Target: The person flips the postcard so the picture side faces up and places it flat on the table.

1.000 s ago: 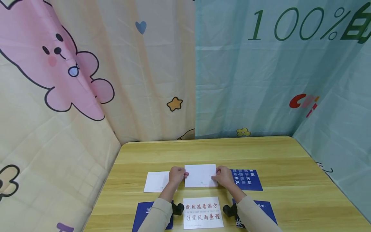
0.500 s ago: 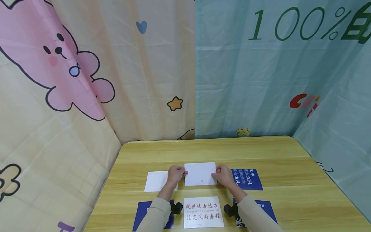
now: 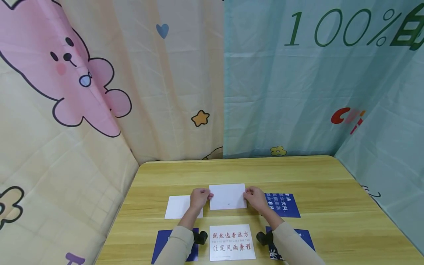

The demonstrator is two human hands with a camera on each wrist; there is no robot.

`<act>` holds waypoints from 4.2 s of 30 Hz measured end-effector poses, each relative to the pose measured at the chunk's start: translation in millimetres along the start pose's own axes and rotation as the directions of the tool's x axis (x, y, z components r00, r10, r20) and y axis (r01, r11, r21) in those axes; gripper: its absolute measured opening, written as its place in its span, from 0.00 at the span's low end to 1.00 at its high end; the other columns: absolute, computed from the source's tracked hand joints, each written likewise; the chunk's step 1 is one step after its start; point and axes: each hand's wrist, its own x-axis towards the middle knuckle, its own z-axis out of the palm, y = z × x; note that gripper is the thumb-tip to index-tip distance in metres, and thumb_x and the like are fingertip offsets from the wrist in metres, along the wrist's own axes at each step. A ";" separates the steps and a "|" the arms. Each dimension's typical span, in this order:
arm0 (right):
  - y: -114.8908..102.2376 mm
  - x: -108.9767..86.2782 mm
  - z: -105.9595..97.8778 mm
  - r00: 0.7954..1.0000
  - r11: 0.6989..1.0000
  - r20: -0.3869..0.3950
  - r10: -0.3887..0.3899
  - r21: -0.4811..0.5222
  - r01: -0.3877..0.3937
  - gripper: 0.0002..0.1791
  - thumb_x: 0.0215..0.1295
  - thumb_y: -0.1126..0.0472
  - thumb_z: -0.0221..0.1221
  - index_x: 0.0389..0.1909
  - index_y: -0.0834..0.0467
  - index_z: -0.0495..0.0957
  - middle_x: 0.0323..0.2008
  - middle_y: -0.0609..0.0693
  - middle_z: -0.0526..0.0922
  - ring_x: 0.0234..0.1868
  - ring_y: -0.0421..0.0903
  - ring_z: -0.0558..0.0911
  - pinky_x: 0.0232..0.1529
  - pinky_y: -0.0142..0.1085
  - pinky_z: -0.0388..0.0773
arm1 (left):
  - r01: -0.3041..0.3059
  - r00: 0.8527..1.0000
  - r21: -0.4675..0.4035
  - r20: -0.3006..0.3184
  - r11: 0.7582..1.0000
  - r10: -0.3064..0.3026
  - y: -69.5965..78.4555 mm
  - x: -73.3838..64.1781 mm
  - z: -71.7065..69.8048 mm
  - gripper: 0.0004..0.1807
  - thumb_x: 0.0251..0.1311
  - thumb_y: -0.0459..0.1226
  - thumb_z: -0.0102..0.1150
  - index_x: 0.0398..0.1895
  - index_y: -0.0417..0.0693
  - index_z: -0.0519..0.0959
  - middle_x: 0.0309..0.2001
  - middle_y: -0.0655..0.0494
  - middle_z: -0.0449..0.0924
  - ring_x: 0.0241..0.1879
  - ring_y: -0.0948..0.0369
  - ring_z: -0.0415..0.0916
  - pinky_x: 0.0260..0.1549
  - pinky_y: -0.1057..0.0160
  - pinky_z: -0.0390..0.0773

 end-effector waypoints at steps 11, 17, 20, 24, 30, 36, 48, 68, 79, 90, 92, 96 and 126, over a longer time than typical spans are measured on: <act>1.5 1.2 -2.9 0.999 0.980 0.025 0.036 0.196 -0.040 0.13 0.68 0.63 0.48 0.34 0.69 0.76 0.25 0.57 0.78 0.30 0.51 0.77 0.37 0.42 0.76 | 0.011 1.000 -0.039 -0.021 0.999 -0.012 1.7 -0.7 -2.7 0.18 0.64 0.37 0.46 0.34 0.28 0.79 0.26 0.48 0.81 0.26 0.61 0.78 0.32 0.63 0.77; 3.3 2.9 -2.8 0.998 0.974 0.027 0.052 0.221 -0.057 0.17 0.69 0.59 0.47 0.30 0.68 0.76 0.24 0.56 0.78 0.30 0.51 0.76 0.36 0.41 0.75 | 0.026 0.999 -0.065 -0.020 0.998 -0.027 3.3 -2.8 -3.2 0.17 0.65 0.37 0.45 0.35 0.28 0.78 0.26 0.48 0.81 0.26 0.60 0.78 0.33 0.62 0.77; 3.8 3.8 -2.8 0.997 0.968 0.028 0.065 0.240 -0.070 0.17 0.69 0.58 0.47 0.29 0.67 0.76 0.23 0.56 0.78 0.30 0.51 0.75 0.36 0.41 0.74 | 0.025 1.000 -0.072 -0.016 0.997 -0.026 4.6 -4.2 -3.8 0.17 0.66 0.37 0.45 0.34 0.28 0.77 0.26 0.48 0.81 0.27 0.60 0.78 0.34 0.60 0.77; 4.4 4.0 -3.0 0.998 0.962 0.024 0.062 0.264 -0.066 0.16 0.69 0.59 0.48 0.29 0.68 0.76 0.23 0.54 0.78 0.30 0.51 0.76 0.37 0.41 0.75 | 0.008 1.000 -0.073 -0.015 0.997 -0.009 5.8 -6.8 -4.7 0.17 0.66 0.36 0.46 0.33 0.28 0.78 0.26 0.48 0.81 0.27 0.58 0.78 0.35 0.57 0.77; 2.6 2.5 -3.8 0.998 0.959 0.021 0.052 0.278 -0.056 0.15 0.68 0.62 0.49 0.28 0.69 0.76 0.22 0.53 0.78 0.27 0.47 0.76 0.35 0.40 0.76 | -0.023 1.000 -0.068 -0.023 0.997 0.021 6.4 -11.6 -5.7 0.16 0.64 0.35 0.47 0.28 0.29 0.78 0.24 0.48 0.80 0.26 0.57 0.78 0.34 0.56 0.78; 0.6 1.1 -5.4 0.999 0.957 0.018 0.051 0.285 -0.054 0.15 0.68 0.64 0.49 0.27 0.70 0.76 0.21 0.53 0.79 0.27 0.46 0.76 0.33 0.40 0.76 | -0.042 0.999 -0.090 -0.030 0.995 0.039 5.1 -13.7 -6.2 0.15 0.62 0.34 0.48 0.27 0.30 0.78 0.23 0.48 0.80 0.25 0.56 0.78 0.32 0.56 0.78; -1.3 -5.6 -10.0 0.998 0.962 0.039 0.057 0.267 -0.066 0.14 0.67 0.65 0.49 0.27 0.70 0.78 0.22 0.55 0.79 0.28 0.49 0.77 0.36 0.42 0.77 | -0.044 0.999 -0.073 -0.012 0.996 0.043 6.5 -21.9 -10.5 0.14 0.59 0.34 0.50 0.27 0.29 0.79 0.22 0.48 0.80 0.24 0.54 0.78 0.32 0.55 0.78; -3.1 -17.3 -16.3 0.996 0.970 0.061 0.062 0.233 -0.075 0.12 0.63 0.66 0.53 0.26 0.71 0.78 0.21 0.55 0.80 0.25 0.48 0.77 0.33 0.43 0.77 | -0.065 0.995 -0.004 0.082 0.998 0.065 7.5 -31.0 -18.0 0.15 0.58 0.33 0.49 0.21 0.32 0.80 0.20 0.49 0.80 0.24 0.52 0.79 0.30 0.53 0.78; 1.7 -24.3 -17.7 0.997 0.985 0.078 0.030 0.168 -0.042 0.11 0.62 0.66 0.54 0.28 0.69 0.80 0.24 0.53 0.81 0.27 0.49 0.80 0.32 0.42 0.77 | -0.058 0.990 0.008 0.132 0.998 0.056 3.9 -35.6 -18.3 0.14 0.57 0.31 0.47 0.26 0.28 0.80 0.21 0.48 0.80 0.26 0.46 0.79 0.29 0.54 0.79; 2.7 -26.4 -17.1 0.997 1.000 0.073 0.004 0.000 -0.004 0.11 0.62 0.63 0.55 0.23 0.63 0.82 0.21 0.49 0.76 0.22 0.44 0.69 0.21 0.33 0.65 | -0.052 0.993 0.064 0.112 0.997 0.045 -0.5 -36.4 -16.0 0.13 0.57 0.31 0.49 0.23 0.32 0.81 0.21 0.49 0.80 0.22 0.52 0.79 0.25 0.57 0.79; 2.7 -26.4 -17.0 0.997 1.000 0.078 -0.005 -0.014 0.006 0.11 0.62 0.64 0.55 0.23 0.62 0.81 0.20 0.48 0.75 0.22 0.43 0.69 0.21 0.33 0.65 | -0.051 0.994 0.084 0.102 0.995 0.043 -1.4 -36.1 -15.3 0.13 0.57 0.31 0.50 0.22 0.33 0.81 0.20 0.50 0.79 0.20 0.54 0.78 0.24 0.58 0.79; 3.5 -24.6 -15.3 0.997 0.999 0.082 -0.011 -0.053 0.015 0.11 0.62 0.63 0.55 0.22 0.62 0.81 0.19 0.48 0.75 0.21 0.43 0.69 0.20 0.33 0.66 | -0.055 0.996 0.141 0.071 0.988 0.046 -2.7 -34.2 -12.4 0.14 0.57 0.33 0.52 0.20 0.35 0.81 0.17 0.53 0.77 0.18 0.58 0.76 0.20 0.62 0.77; 5.8 -6.7 -4.9 0.995 0.964 0.096 -0.014 -0.262 0.038 0.15 0.63 0.63 0.54 0.17 0.60 0.77 0.12 0.46 0.68 0.14 0.41 0.65 0.16 0.31 0.60 | -0.143 0.989 0.432 0.037 0.891 0.141 -5.1 -28.9 11.2 0.25 0.58 0.35 0.52 0.03 0.51 0.59 0.06 0.64 0.52 0.08 0.65 0.52 0.10 0.69 0.53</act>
